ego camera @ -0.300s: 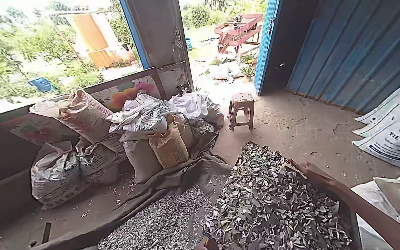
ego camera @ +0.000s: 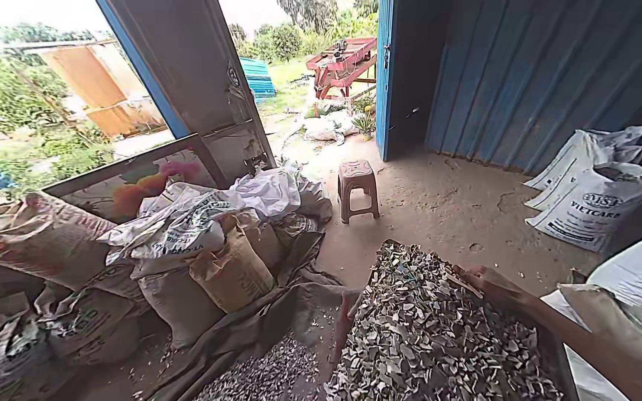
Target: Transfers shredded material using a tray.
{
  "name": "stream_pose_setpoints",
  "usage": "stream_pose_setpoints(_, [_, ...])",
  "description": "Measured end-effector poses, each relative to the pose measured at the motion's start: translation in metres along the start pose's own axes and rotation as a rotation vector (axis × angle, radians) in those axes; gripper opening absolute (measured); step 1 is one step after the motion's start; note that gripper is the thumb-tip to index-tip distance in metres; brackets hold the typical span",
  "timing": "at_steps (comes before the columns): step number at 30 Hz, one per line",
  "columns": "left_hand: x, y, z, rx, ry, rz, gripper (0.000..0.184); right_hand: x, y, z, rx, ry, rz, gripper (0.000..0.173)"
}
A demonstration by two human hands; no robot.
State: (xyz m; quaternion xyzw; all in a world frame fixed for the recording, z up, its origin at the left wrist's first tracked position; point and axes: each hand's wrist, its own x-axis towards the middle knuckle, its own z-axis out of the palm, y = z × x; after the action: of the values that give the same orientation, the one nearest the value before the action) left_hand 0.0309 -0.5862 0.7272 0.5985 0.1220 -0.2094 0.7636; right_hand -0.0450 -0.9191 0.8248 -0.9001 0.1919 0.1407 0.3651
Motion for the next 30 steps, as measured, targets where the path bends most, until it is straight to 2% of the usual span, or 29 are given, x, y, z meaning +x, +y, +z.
stream_pose_setpoints(1, [0.004,0.024,0.042,-0.031,-0.020,-0.056,0.051,0.002,0.010,-0.014,0.013,0.021,0.007,0.057])
stream_pose_setpoints(2, [0.017,0.028,0.063,-0.026,-0.168,-0.008,0.051,0.004,0.021,-0.027,0.013,0.043,0.016,0.058])
stream_pose_setpoints(3, [0.033,0.023,0.079,-0.036,-0.294,0.035,0.050,0.006,0.034,-0.039,0.010,0.071,0.030,0.060])
stream_pose_setpoints(5, [0.057,0.008,0.113,-0.101,-0.410,-0.021,0.048,0.008,0.064,-0.060,-0.003,0.122,0.094,0.063])
stream_pose_setpoints(8, [0.076,-0.005,0.165,-0.119,-0.506,-0.152,0.030,0.015,0.105,-0.087,-0.044,0.169,0.336,0.081])
stream_pose_setpoints(10, [0.085,-0.007,0.196,-0.057,-0.650,-0.247,0.024,0.008,0.128,-0.091,0.005,0.222,0.498,0.086])
stream_pose_setpoints(12, [0.102,-0.008,0.234,-0.002,-0.781,-0.322,0.033,0.000,0.149,-0.104,0.075,0.266,0.600,0.085])
stream_pose_setpoints(16, [0.143,-0.015,0.301,0.304,-1.041,-0.315,0.057,-0.009,0.181,-0.123,0.149,0.370,0.754,0.083])
stream_pose_setpoints(19, [0.177,-0.031,0.356,0.290,-1.170,-0.335,0.053,-0.004,0.203,-0.134,0.190,0.461,0.880,0.082])
stream_pose_setpoints(22, [0.233,-0.052,0.433,0.269,-1.540,-0.146,0.061,0.007,0.229,-0.152,0.279,0.583,1.012,0.083])
stream_pose_setpoints(23, [0.250,-0.055,0.462,0.261,-1.605,-0.113,0.061,0.015,0.239,-0.159,0.312,0.628,1.047,0.084])
stream_pose_setpoints(26, [0.294,-0.053,0.547,0.266,-1.731,-0.129,0.061,0.039,0.262,-0.185,0.384,0.731,1.126,0.082])
stream_pose_setpoints(30, [0.321,-0.040,0.643,0.256,-1.915,-0.180,0.062,0.056,0.259,-0.231,0.411,0.816,1.225,0.079])
